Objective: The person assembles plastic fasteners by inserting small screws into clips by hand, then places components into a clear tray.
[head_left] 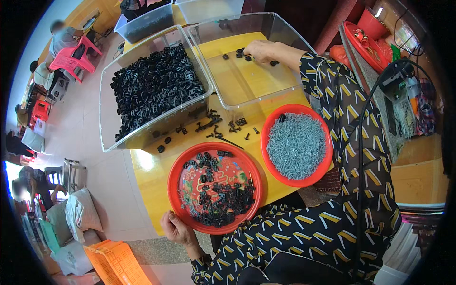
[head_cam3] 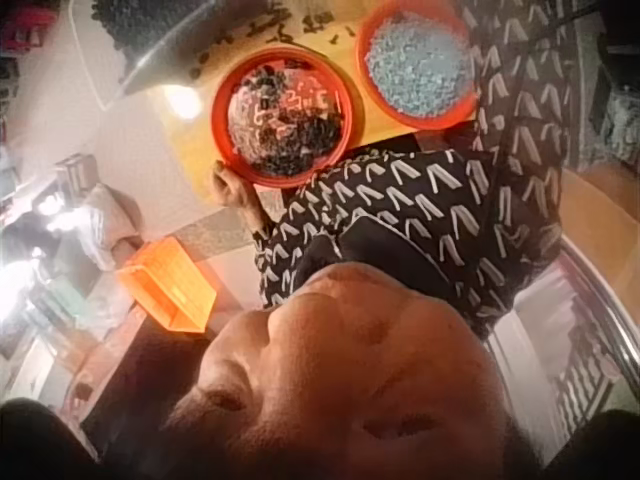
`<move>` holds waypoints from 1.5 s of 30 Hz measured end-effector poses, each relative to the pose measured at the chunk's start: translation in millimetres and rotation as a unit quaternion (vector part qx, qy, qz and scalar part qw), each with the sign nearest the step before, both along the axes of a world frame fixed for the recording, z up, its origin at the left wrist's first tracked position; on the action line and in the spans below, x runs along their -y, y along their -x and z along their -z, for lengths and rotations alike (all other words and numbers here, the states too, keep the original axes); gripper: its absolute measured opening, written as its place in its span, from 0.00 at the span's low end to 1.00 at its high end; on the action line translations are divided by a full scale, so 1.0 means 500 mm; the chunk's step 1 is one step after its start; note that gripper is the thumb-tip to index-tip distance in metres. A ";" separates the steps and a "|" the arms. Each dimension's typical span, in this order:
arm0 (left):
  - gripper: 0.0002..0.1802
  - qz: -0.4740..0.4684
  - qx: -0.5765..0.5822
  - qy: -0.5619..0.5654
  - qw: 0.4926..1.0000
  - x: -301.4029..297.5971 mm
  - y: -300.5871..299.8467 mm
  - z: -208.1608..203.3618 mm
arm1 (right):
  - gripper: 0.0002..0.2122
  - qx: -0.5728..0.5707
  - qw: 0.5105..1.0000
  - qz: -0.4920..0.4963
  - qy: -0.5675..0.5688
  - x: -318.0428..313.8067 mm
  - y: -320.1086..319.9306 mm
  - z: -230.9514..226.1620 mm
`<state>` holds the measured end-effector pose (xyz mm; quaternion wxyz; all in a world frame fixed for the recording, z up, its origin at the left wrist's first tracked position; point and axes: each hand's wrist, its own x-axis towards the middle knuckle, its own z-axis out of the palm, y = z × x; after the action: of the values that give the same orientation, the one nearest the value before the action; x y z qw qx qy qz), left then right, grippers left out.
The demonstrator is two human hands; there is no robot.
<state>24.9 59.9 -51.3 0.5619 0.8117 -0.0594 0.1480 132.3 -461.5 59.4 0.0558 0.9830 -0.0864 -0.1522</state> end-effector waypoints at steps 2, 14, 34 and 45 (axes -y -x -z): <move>0.09 0.002 0.001 -0.010 1.000 0.003 0.001 -0.006 | 0.16 -0.014 1.000 -0.009 0.003 0.003 -0.012 0.007; 0.07 -0.008 0.011 -0.045 0.999 0.008 0.003 -0.012 | 0.09 0.029 0.998 -0.046 0.002 0.053 -0.054 0.102; 0.07 -0.013 0.019 -0.065 0.998 0.016 0.003 -0.020 | 0.08 -0.025 0.999 -0.019 -0.012 -0.007 -0.029 0.032; 0.08 -0.011 0.020 -0.070 0.997 0.015 0.002 -0.023 | 0.09 -0.022 0.999 -0.026 0.004 0.003 -0.031 0.047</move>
<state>23.7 52.3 -39.8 0.5002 0.8467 -0.0722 0.1662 148.1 -463.1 36.0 0.0654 0.9811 -0.0602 -0.1719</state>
